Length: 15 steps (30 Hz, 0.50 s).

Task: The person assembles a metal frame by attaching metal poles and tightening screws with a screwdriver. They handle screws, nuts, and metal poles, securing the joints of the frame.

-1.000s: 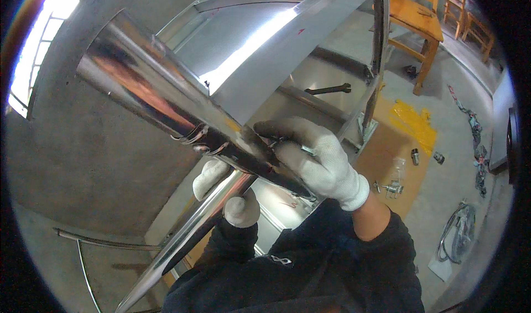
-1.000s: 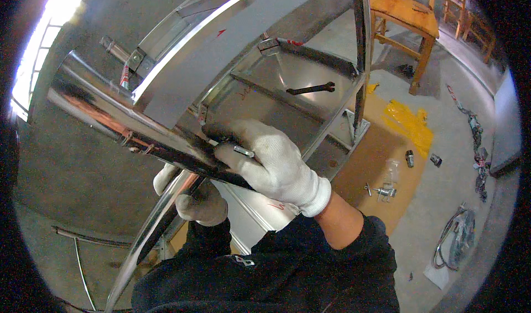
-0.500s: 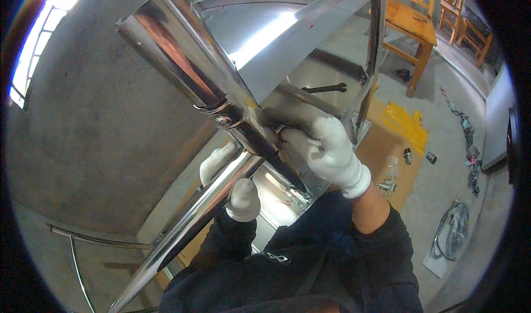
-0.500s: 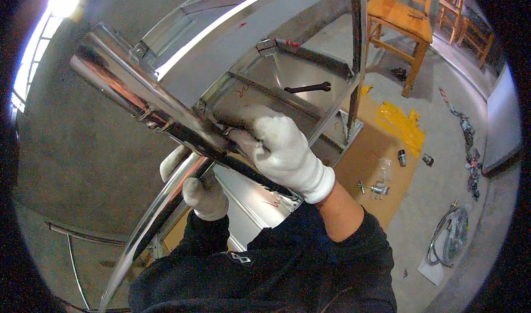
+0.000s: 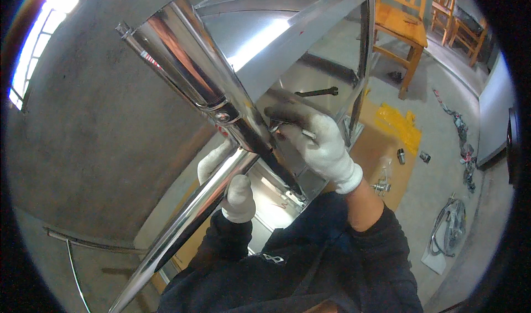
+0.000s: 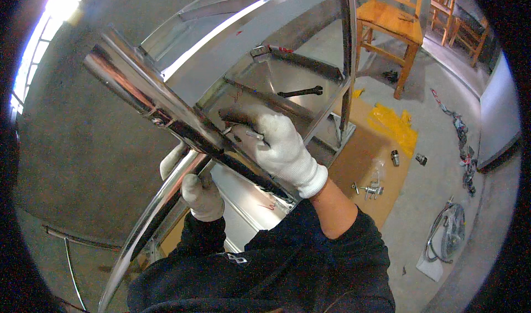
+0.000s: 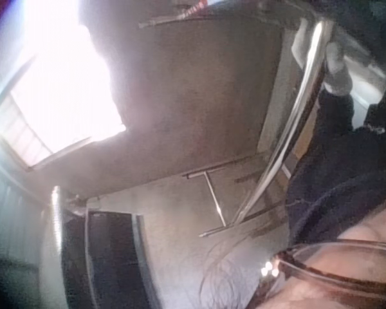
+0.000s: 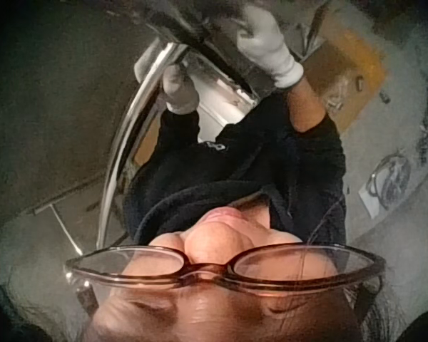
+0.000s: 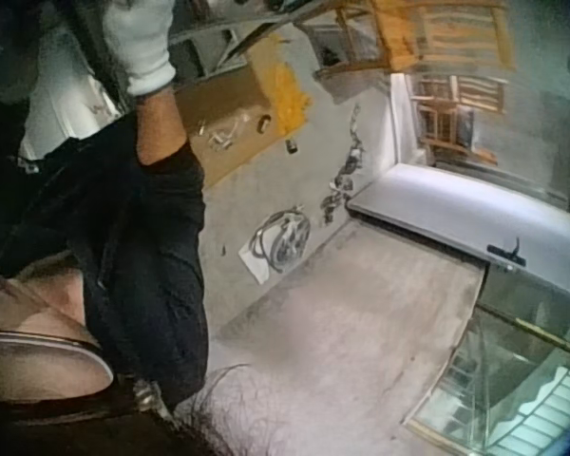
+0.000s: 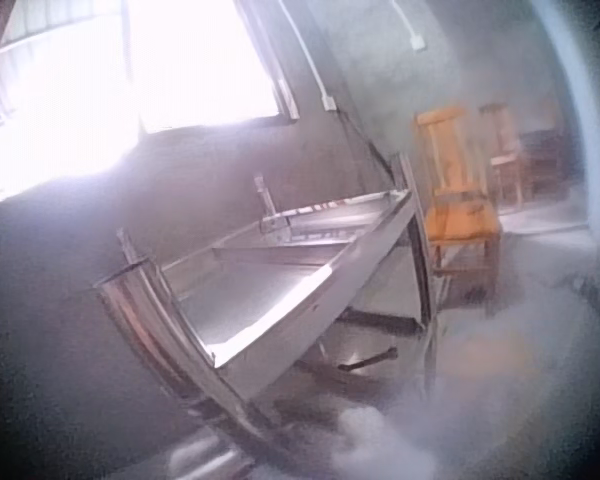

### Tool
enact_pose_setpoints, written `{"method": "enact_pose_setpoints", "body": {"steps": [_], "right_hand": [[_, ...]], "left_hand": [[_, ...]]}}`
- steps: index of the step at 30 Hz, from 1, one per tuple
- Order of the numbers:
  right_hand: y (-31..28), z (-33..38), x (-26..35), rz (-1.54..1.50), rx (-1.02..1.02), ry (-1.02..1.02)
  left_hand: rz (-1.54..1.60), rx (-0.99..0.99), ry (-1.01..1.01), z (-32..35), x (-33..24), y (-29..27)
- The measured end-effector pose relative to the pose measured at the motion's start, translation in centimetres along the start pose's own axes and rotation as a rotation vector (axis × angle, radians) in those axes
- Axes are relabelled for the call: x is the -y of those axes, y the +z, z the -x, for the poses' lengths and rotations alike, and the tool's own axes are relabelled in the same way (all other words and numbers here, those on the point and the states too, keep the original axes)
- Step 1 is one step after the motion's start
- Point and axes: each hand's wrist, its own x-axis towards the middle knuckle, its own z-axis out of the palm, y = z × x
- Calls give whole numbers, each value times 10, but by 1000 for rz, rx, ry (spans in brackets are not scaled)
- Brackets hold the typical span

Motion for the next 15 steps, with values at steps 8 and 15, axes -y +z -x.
{"method": "enact_pose_setpoints", "body": {"steps": [8, 15], "right_hand": [[1, -1, 1, 184, 26, -105], [5, -2, 12, -32, -28, 64]], "left_hand": [[9, 33, 27, 1, 3, -3], [-51, 51, 36, 3, 6, -9]]}}
